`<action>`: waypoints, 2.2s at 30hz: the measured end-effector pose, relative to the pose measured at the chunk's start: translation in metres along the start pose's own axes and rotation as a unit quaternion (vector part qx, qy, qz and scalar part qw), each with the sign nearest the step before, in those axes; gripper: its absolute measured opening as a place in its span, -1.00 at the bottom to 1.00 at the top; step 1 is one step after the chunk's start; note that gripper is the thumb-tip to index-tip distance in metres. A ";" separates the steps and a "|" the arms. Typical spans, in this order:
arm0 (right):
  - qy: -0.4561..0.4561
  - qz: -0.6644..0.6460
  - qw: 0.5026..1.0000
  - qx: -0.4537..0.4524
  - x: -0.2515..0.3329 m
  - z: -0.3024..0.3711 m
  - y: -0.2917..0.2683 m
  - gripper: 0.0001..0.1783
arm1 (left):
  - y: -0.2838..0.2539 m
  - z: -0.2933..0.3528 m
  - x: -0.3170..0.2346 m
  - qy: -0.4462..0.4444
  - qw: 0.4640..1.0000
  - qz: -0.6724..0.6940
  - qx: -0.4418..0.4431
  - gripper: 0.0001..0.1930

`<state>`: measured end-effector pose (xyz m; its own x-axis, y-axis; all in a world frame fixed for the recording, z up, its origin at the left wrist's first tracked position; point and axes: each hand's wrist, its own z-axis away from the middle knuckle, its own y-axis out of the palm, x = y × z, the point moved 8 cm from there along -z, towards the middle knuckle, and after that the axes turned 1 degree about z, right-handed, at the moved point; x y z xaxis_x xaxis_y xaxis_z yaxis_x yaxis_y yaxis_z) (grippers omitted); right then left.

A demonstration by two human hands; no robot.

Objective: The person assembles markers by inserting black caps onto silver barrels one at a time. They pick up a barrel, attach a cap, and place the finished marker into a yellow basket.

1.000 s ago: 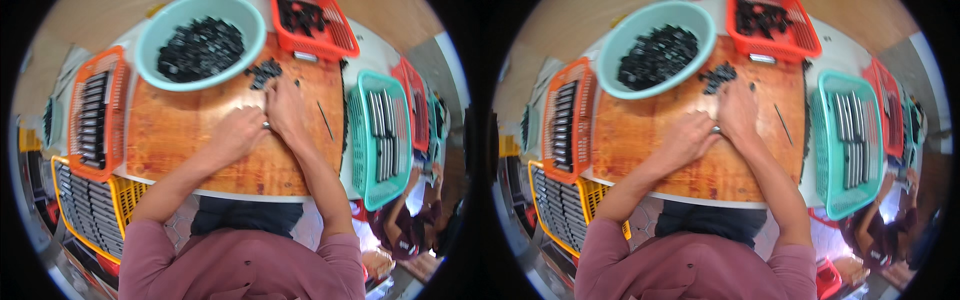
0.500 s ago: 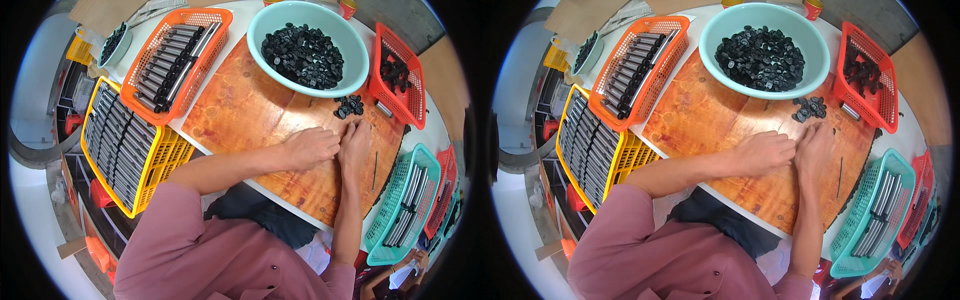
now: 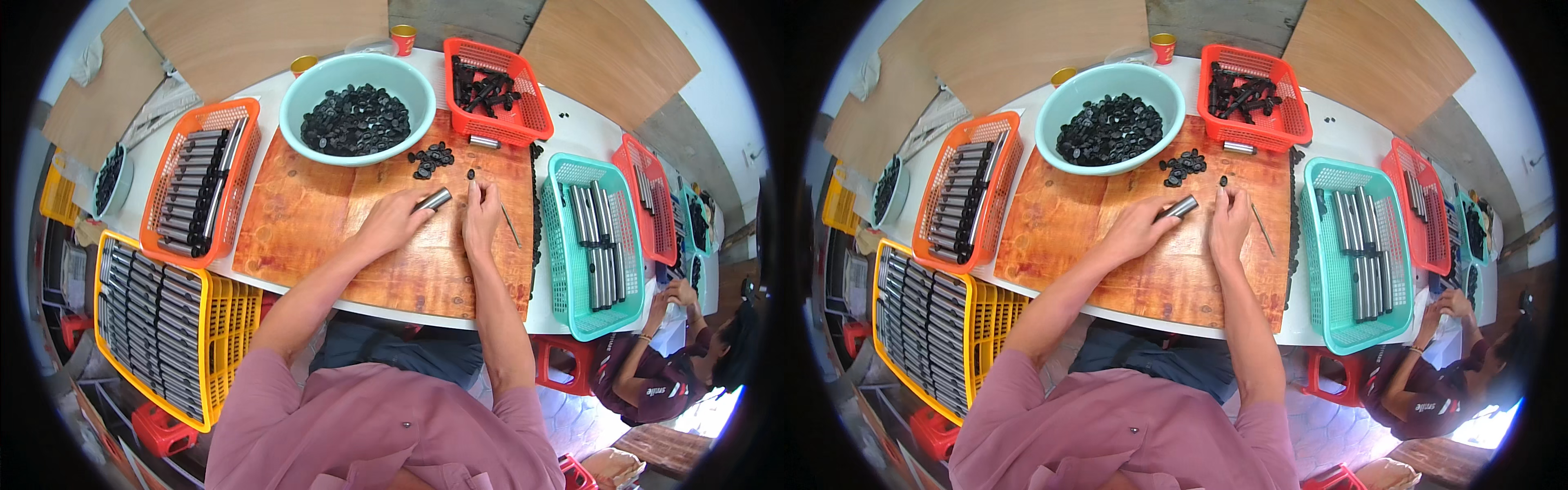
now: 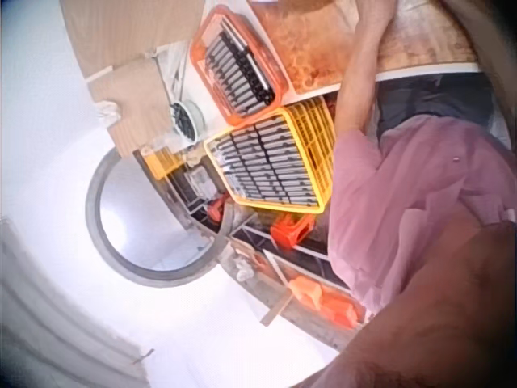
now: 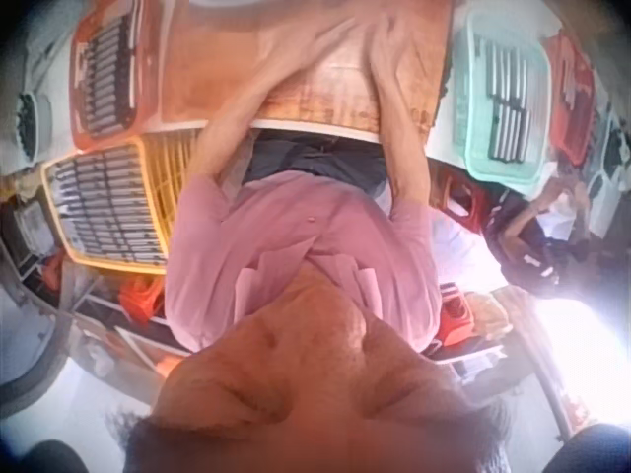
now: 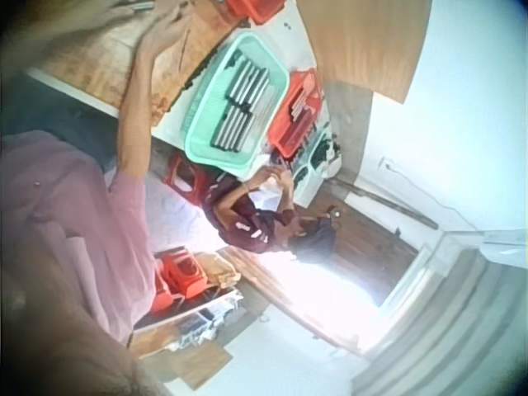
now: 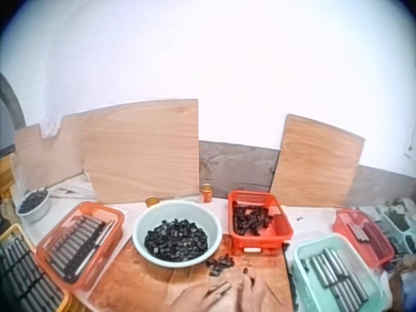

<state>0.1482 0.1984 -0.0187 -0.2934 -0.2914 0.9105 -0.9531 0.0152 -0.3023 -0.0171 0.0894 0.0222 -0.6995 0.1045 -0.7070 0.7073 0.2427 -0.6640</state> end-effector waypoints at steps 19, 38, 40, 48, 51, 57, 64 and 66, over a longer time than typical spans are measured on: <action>-0.011 -0.008 1.000 0.027 0.004 0.003 0.003 -0.75 | 0.059 0.040 0.016 -0.295 0.697 0.652 0.031 -0.59; 0.010 0.004 0.999 0.052 0.000 0.005 0.005 -0.74 | 0.059 0.048 0.007 -0.297 0.759 0.579 0.016 -0.64; 0.009 0.002 0.999 0.050 -0.002 0.006 0.006 -0.73 | 0.058 0.049 0.009 -0.291 0.771 0.567 0.013 -0.65; 0.017 0.011 0.998 0.058 -0.002 0.006 0.007 -0.73 | 0.053 0.051 0.010 -0.272 0.798 0.538 0.003 -0.65; 0.015 0.009 0.998 0.060 -0.003 0.006 0.008 -0.73 | 0.052 0.048 0.007 -0.304 0.772 0.558 -0.006 -0.65; 0.007 0.015 0.998 0.062 -0.001 0.006 0.007 -0.73 | 0.055 0.049 0.011 -0.293 0.770 0.566 0.001 -0.60; 0.013 0.024 0.998 0.062 -0.002 0.006 0.008 -0.71 | 0.054 0.050 0.014 -0.295 0.777 0.557 -0.009 -0.63; 0.009 0.029 0.997 0.067 -0.007 0.006 0.009 -0.70 | 0.052 0.048 0.016 -0.295 0.768 0.568 -0.014 -0.64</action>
<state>0.1422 0.1950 -0.0298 -0.3505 -0.2769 0.8947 -0.9163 -0.0961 -0.3887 0.0134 0.0572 -0.0356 0.5420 -0.1893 -0.8188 0.8185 0.3398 0.4633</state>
